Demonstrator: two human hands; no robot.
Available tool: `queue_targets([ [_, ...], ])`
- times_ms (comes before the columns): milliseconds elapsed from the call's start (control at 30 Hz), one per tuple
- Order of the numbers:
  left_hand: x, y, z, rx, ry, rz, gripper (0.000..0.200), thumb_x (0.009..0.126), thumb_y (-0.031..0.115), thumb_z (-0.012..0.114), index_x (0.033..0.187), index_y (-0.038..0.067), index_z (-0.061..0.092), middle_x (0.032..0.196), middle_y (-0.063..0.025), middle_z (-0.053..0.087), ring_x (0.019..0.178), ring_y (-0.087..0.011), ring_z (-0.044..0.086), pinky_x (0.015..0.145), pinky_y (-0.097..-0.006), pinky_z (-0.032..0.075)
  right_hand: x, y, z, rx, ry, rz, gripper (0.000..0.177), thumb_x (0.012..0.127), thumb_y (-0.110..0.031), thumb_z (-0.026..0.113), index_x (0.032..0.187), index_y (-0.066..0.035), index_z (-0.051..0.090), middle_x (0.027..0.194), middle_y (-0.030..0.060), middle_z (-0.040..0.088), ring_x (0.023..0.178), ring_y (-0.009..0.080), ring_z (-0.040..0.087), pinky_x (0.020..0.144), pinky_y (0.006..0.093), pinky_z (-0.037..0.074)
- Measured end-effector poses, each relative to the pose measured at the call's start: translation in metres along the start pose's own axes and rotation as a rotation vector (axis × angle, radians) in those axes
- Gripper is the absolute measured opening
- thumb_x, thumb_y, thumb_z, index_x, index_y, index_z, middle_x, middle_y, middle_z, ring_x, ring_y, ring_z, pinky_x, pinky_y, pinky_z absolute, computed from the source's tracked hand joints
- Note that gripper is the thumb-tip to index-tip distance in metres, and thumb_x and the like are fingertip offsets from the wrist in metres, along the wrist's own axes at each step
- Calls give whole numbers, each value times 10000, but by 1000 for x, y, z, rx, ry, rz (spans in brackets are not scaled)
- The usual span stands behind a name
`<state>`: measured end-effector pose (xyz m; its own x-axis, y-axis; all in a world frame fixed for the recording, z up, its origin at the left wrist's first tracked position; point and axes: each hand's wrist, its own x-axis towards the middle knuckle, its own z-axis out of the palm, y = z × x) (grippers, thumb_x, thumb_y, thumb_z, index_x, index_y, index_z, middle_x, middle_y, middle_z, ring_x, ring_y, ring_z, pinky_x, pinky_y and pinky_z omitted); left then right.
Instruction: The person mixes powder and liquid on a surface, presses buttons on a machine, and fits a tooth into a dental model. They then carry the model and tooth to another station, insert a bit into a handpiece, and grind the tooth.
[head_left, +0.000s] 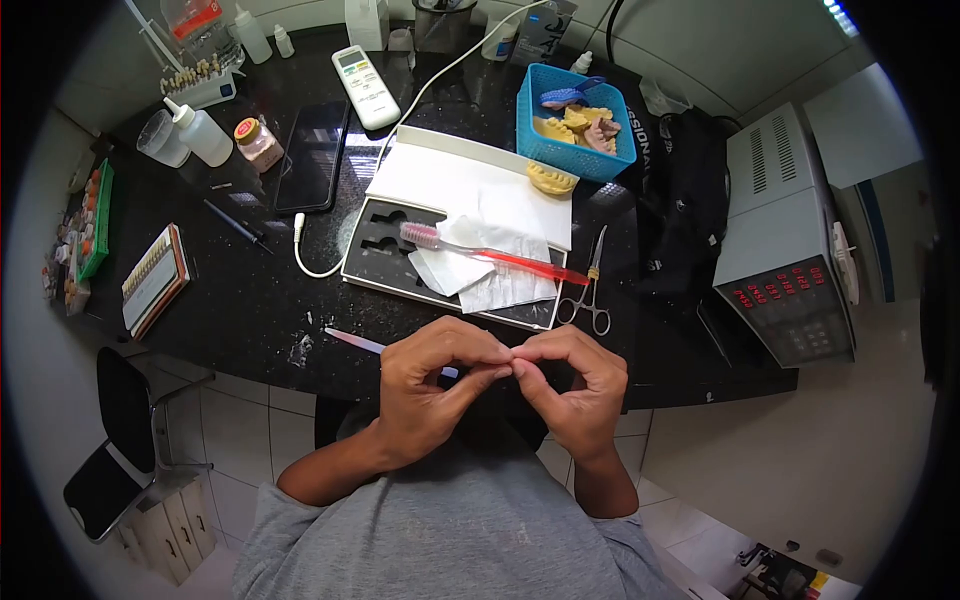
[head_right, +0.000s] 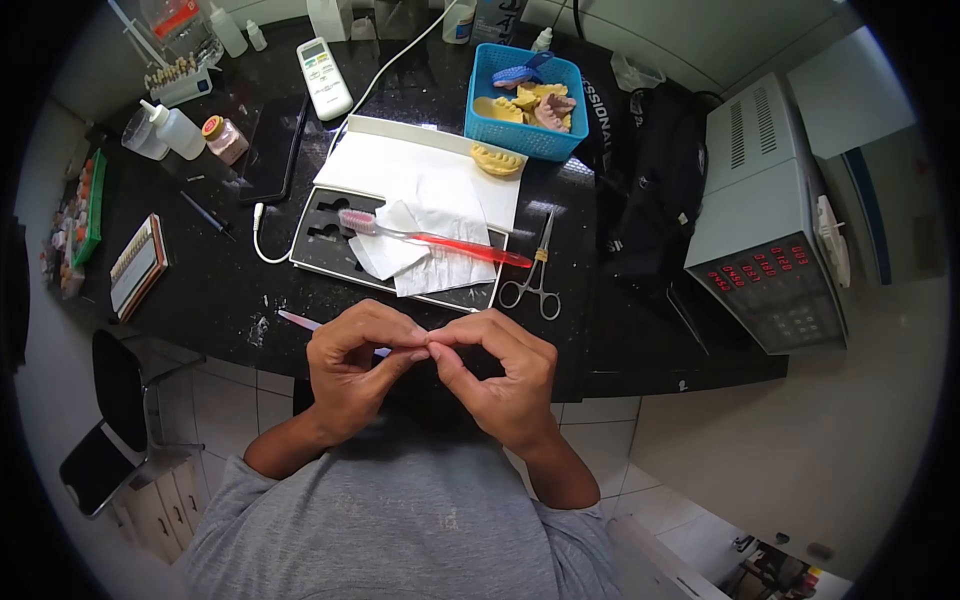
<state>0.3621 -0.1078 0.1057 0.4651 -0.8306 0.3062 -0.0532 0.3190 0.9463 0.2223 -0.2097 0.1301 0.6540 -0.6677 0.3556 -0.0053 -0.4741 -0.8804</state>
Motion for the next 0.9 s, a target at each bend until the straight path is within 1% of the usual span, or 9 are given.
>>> queue_targets([
  [100,-1,3,1,63,-11,51,141,792,-104,717,907,-24,704,915,-102,691,839,-154,671,716,-247,539,0,-4,-2,-5,3,-7,78,783,41,724,852,12,704,805,83,690,717,156,666,658,264,519],
  [167,-6,5,2,55,-14,9,178,807,-144,677,941,-28,676,951,-123,649,868,-173,650,773,-275,553,3,-4,-9,-78,12,2,37,801,27,709,822,11,682,782,75,675,691,145,657,635,263,511],
  [200,-8,5,3,59,-15,16,178,807,-144,677,941,-28,676,951,-123,649,868,-173,650,773,-275,553,9,-5,-13,-127,71,-1,47,845,-2,670,801,7,660,760,83,655,672,145,648,614,274,502],
  [267,-10,4,3,-85,36,-43,171,826,-150,648,946,-31,670,963,-120,636,861,-171,645,772,-276,554,28,6,-33,-244,73,-51,76,879,-46,664,823,5,664,728,94,632,639,169,637,588,290,491],
  [400,-10,2,-2,-149,16,-120,195,839,-150,623,977,-25,676,1023,-120,628,968,-172,643,848,-283,543,90,29,-47,-591,18,-108,142,880,-120,701,965,-8,679,821,96,629,628,213,626,584,326,492],
  [433,-8,5,-2,-142,7,-151,188,843,-148,624,976,-27,680,1032,-127,635,992,-178,640,867,-284,534,102,42,-50,-612,-60,-94,197,872,-130,704,1036,-24,682,931,99,632,699,249,661,621,359,519],
  [567,0,11,-7,-162,-47,-213,152,858,-117,648,980,-34,688,1056,-143,648,987,-188,648,864,-282,533,130,71,-52,-781,-152,-202,294,848,-158,722,1115,-46,671,988,96,612,802,323,676,697,406,547],
  [700,14,18,-12,-328,-67,-343,129,920,-88,590,1004,-46,679,1055,-153,623,923,-200,663,823,-309,560,140,76,-52,-747,-205,-222,207,782,-85,749,960,-54,648,953,73,587,879,286,656,706,399,549],
  [900,62,41,-8,-287,-103,-448,114,924,-74,595,1007,-48,669,1044,-131,613,919,-174,638,855,-303,538,144,81,-58,-629,-208,-211,209,747,-31,724,936,-51,637,954,65,596,876,257,635,708,381,553],
])
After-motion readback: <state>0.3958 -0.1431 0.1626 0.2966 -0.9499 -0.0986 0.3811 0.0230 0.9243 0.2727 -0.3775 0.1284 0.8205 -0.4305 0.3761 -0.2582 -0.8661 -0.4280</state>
